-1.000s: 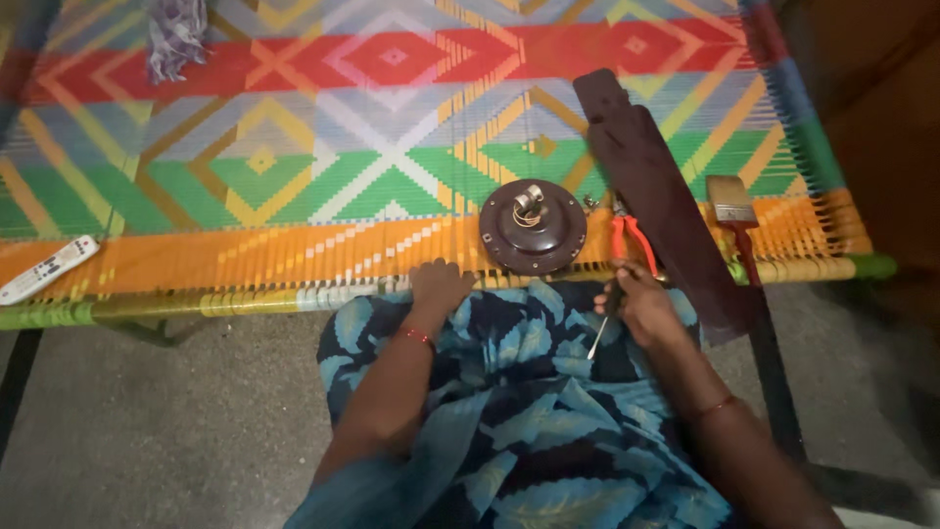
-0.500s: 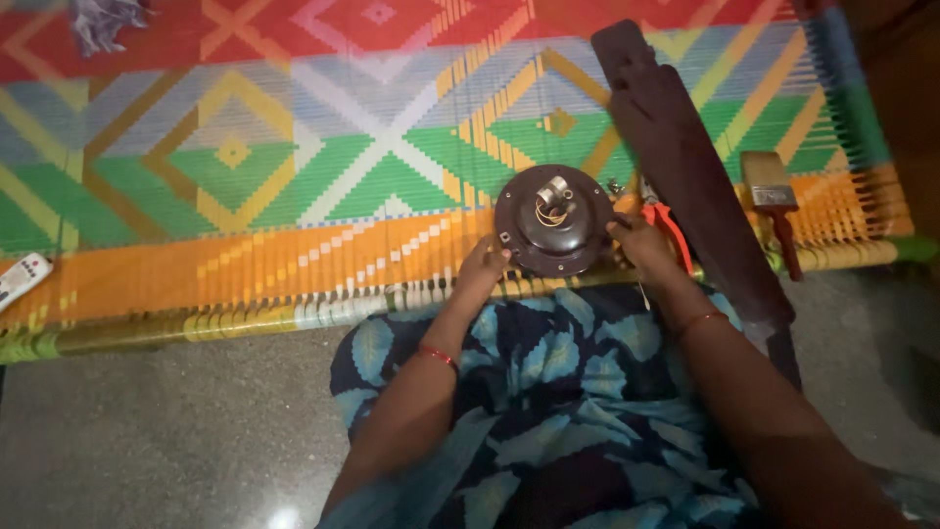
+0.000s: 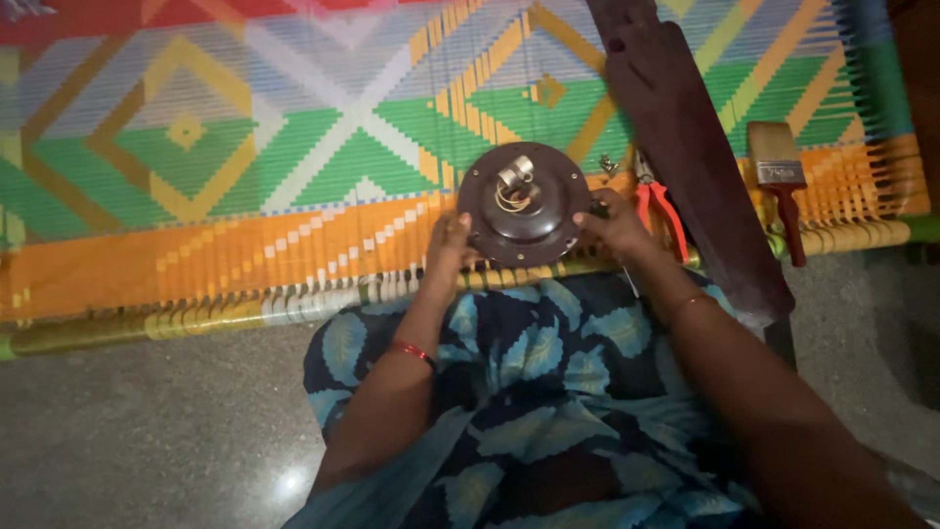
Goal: The person disassembles a ceiling fan by removing a blade and then uses a screwdriver to loosen screws on the fan motor housing. The person continues to adjust the motor components with the screwdriver.
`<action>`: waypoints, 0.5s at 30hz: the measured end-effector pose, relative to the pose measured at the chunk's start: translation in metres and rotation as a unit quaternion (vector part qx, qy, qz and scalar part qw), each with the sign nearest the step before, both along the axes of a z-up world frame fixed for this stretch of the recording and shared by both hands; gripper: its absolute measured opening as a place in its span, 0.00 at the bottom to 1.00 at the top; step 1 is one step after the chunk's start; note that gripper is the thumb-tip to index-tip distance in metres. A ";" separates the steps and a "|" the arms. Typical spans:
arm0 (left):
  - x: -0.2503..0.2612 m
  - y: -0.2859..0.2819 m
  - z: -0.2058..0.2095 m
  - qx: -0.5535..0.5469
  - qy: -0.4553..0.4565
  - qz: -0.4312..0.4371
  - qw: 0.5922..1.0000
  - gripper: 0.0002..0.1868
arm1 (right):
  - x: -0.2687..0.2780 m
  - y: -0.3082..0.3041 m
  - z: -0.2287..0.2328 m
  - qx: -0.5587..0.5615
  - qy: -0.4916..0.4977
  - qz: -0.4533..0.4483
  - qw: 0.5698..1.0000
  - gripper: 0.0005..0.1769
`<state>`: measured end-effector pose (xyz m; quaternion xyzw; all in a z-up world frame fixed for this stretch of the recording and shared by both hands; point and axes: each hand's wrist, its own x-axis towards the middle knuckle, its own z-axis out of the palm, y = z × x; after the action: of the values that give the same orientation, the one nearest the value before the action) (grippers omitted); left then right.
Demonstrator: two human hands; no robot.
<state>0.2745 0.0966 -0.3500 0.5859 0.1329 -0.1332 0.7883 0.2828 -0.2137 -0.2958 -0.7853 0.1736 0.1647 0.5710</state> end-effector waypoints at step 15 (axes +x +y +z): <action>-0.011 0.016 0.047 0.463 -0.245 0.116 0.844 0.16 | -0.006 0.001 -0.007 -0.203 -0.107 0.107 0.967 0.37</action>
<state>0.2636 0.1128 -0.3031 0.8766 0.0484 0.1841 0.4420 0.2771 -0.2131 -0.3031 -0.9119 0.0562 0.1013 0.3936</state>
